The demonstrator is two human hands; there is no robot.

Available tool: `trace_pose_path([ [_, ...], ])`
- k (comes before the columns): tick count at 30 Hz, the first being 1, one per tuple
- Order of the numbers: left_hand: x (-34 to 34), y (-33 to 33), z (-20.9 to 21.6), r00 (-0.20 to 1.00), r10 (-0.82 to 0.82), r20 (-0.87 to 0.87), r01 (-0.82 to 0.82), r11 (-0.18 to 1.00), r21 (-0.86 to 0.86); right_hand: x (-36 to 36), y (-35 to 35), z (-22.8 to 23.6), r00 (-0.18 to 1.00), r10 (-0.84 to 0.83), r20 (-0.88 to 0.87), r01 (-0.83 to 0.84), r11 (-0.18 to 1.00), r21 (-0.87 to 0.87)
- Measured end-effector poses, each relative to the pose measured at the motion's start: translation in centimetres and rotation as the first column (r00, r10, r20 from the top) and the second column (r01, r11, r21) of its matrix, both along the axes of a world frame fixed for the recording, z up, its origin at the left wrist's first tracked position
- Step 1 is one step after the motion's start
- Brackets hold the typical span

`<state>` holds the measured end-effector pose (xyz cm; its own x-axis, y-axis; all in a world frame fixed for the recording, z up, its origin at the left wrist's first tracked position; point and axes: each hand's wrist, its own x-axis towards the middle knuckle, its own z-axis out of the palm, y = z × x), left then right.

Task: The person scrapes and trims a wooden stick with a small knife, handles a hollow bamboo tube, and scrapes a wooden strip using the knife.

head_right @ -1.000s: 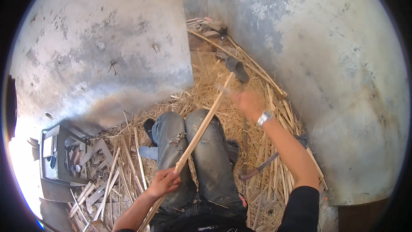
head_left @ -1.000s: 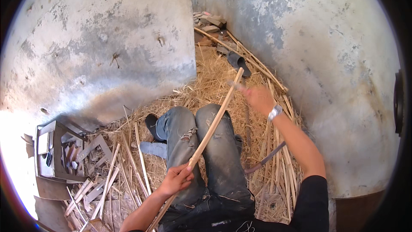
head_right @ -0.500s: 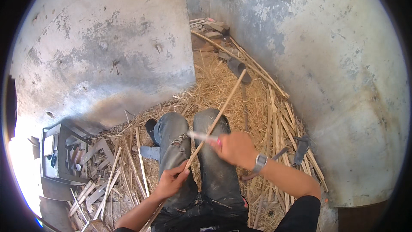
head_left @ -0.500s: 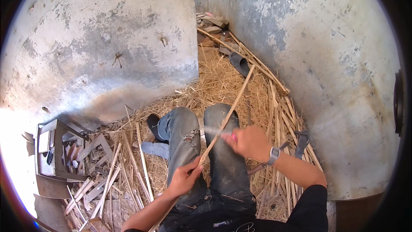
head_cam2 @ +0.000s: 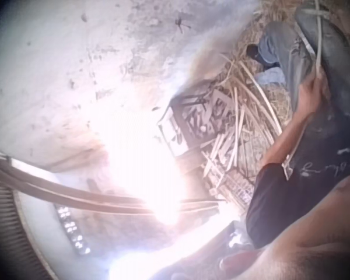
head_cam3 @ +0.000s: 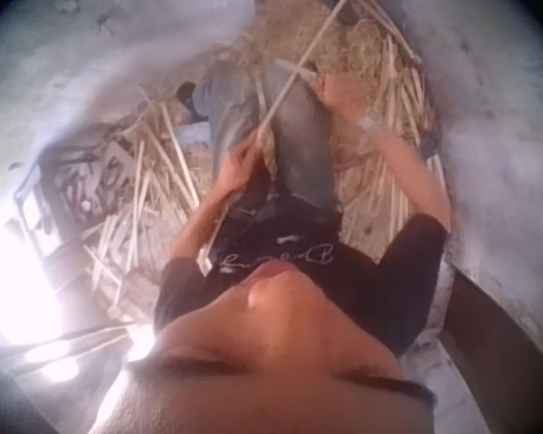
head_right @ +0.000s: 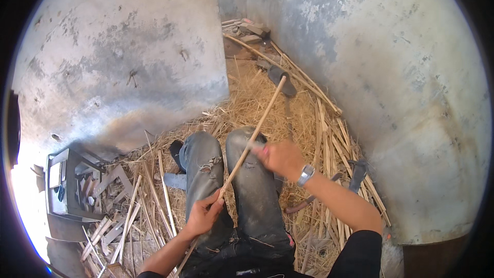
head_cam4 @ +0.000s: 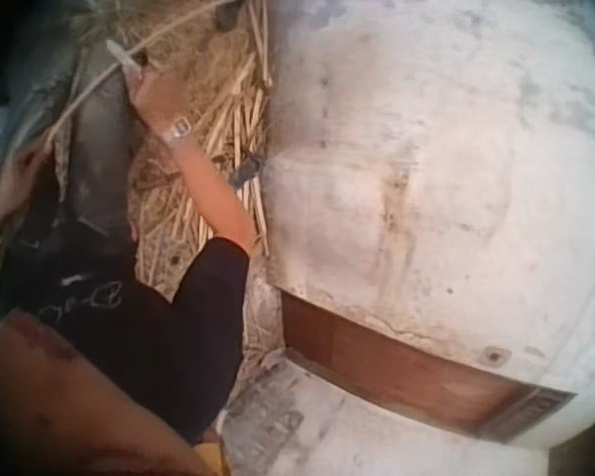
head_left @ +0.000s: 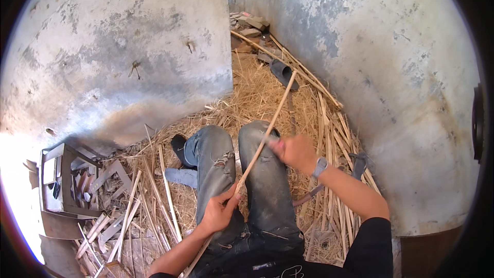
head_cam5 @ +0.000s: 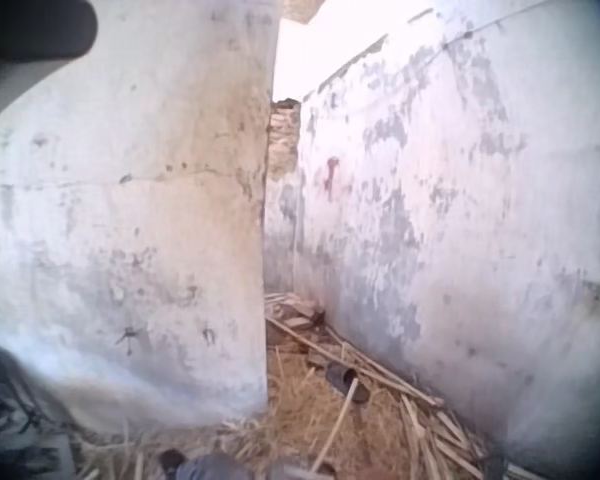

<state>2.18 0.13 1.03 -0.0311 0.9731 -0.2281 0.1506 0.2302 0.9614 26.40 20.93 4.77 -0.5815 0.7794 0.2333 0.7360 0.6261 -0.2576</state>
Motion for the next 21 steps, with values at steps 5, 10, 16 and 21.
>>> trace_pose_path([
  [5, -0.5, 0.2, -0.3, 0.999, 0.011, 0.047, -0.01, 1.0, -0.028, -1.4, -2.1, -0.2, 0.994, -0.042, 0.1, 0.044, 0.999, -0.016],
  [10, -0.3, -0.3, 1.0, 0.994, 0.006, -0.112, -0.001, 0.999, 0.045, -0.2, 2.0, 2.0, 0.993, -0.116, 0.035, 0.118, 0.99, -0.083],
  [16, 0.1, 0.1, 0.9, 0.988, 0.022, -0.152, -0.013, 0.998, 0.062, -2.0, -2.1, 0.7, 0.991, 0.074, 0.115, -0.068, 0.996, -0.05],
  [21, -0.5, -1.0, 1.4, 0.981, 0.04, -0.188, -0.02, 0.994, 0.103, 3.1, 6.0, 1.8, 0.985, -0.162, -0.061, 0.157, 0.985, -0.067],
])
